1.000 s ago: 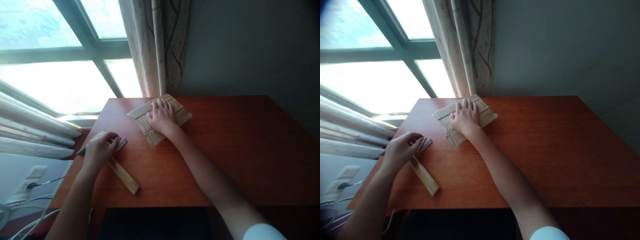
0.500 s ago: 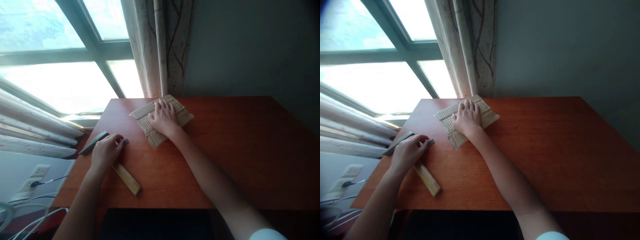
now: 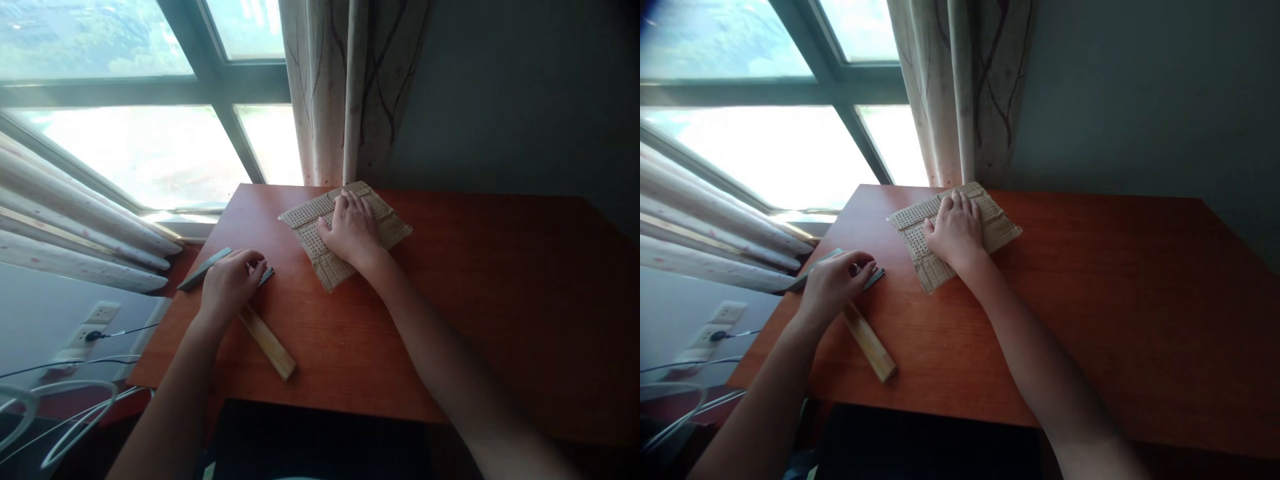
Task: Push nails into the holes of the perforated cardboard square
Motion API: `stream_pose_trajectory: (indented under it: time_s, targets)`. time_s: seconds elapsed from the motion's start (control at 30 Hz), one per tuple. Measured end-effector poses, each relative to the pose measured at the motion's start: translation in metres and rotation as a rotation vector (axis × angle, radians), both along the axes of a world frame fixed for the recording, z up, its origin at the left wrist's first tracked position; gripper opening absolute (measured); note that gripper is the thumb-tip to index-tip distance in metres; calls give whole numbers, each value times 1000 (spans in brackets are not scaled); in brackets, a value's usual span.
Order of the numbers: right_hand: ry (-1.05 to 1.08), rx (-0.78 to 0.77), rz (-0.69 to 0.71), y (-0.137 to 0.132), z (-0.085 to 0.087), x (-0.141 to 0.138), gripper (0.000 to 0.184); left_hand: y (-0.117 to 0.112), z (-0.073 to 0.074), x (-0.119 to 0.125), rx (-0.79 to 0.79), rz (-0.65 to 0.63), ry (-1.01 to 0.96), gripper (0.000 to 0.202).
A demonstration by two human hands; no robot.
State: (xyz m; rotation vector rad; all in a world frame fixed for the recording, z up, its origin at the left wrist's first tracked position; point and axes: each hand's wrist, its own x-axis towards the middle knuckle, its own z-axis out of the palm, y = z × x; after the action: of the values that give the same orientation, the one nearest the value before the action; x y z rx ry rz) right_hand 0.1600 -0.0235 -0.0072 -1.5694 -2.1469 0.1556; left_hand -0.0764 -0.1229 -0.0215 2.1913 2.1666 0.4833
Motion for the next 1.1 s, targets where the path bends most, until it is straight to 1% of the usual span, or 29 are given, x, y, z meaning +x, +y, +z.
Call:
stream_pose_trajectory:
  time_s: [0.07, 0.23, 0.3, 0.4, 0.47, 0.53, 0.63, 0.73, 0.83, 1.1]
  targets:
    - [-4, 10, 3, -1, 1, 1, 53, 7, 8, 5, 47, -17, -52, 22]
    - [-10, 22, 11, -1, 2, 2, 49, 33, 38, 30, 189, 12, -174, 19]
    - [-16, 19, 9, -1, 2, 2, 49, 45, 47, 39, 225, -25, -218, 19]
    - [-27, 9, 9, -1, 2, 2, 49, 65, 55, 53, 241, -120, -277, 19]
    - [-37, -2, 13, -1, 3, 2, 50, 80, 57, 63, 215, -207, -279, 18]
    - [-44, -14, 10, -1, 4, 2, 51, 94, 58, 73, 175, -266, -259, 17]
    - [-52, -22, 8, -2, 5, 1, 51, 116, 57, 85, 124, -291, -212, 19]
    - [-57, -25, 10, -3, 7, 1, 52, 132, 54, 92, 93, -283, -157, 21]
    - [-52, -31, 8, -3, 7, 0, 52, 140, 50, 96, 66, -264, -115, 23]
    - [-46, -18, 0, -2, 5, -1, 53, 143, 50, 102, 64, -195, -121, 22]
